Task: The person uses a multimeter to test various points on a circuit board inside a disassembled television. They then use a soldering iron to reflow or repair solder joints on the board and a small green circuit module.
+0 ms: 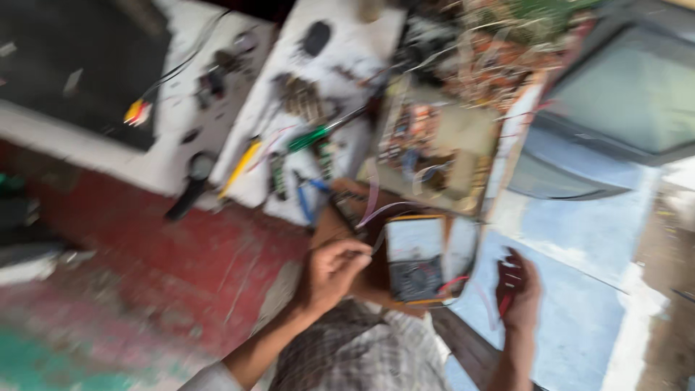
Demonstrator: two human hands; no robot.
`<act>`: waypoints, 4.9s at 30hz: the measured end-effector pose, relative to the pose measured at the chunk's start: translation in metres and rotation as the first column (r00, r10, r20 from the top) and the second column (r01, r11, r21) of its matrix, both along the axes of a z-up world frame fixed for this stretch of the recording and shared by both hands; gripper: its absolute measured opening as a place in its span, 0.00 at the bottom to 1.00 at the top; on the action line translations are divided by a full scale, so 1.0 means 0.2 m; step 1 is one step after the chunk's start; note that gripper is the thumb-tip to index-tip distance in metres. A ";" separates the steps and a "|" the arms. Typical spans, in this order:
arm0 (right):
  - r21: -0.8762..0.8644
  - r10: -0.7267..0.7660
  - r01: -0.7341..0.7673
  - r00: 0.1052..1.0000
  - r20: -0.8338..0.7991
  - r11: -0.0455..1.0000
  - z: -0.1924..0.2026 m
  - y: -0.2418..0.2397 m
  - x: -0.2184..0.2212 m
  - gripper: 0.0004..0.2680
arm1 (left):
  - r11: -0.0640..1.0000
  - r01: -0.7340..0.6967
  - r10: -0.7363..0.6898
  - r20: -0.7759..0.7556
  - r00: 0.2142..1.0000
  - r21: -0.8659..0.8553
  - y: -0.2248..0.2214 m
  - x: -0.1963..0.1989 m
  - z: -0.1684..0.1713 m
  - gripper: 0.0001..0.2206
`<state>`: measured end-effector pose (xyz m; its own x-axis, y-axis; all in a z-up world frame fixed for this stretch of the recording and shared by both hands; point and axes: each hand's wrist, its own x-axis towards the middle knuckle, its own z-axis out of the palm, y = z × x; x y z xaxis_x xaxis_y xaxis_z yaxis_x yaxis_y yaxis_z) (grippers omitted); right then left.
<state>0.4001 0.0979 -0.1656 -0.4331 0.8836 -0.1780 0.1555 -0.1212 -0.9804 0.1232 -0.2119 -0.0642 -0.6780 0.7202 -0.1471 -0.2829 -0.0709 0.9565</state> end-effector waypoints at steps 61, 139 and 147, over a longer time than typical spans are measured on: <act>0.068 0.376 -0.474 0.771 0.514 0.878 0.97 -0.90 -1.22 0.07 | 0.968 -0.248 0.206 -0.629 0.750 0.021 -0.04 -0.29 0.16 0.15; -0.266 0.362 -0.512 0.814 -0.454 0.817 0.79 -0.67 -1.43 0.05 | 0.969 -0.083 0.077 0.035 0.996 0.234 -0.08 -0.43 0.23 0.15; -0.219 0.410 -0.546 0.791 -0.455 0.809 0.84 -0.70 -1.47 0.04 | 0.994 -0.061 0.061 0.006 0.998 0.085 -0.12 -0.44 0.22 0.16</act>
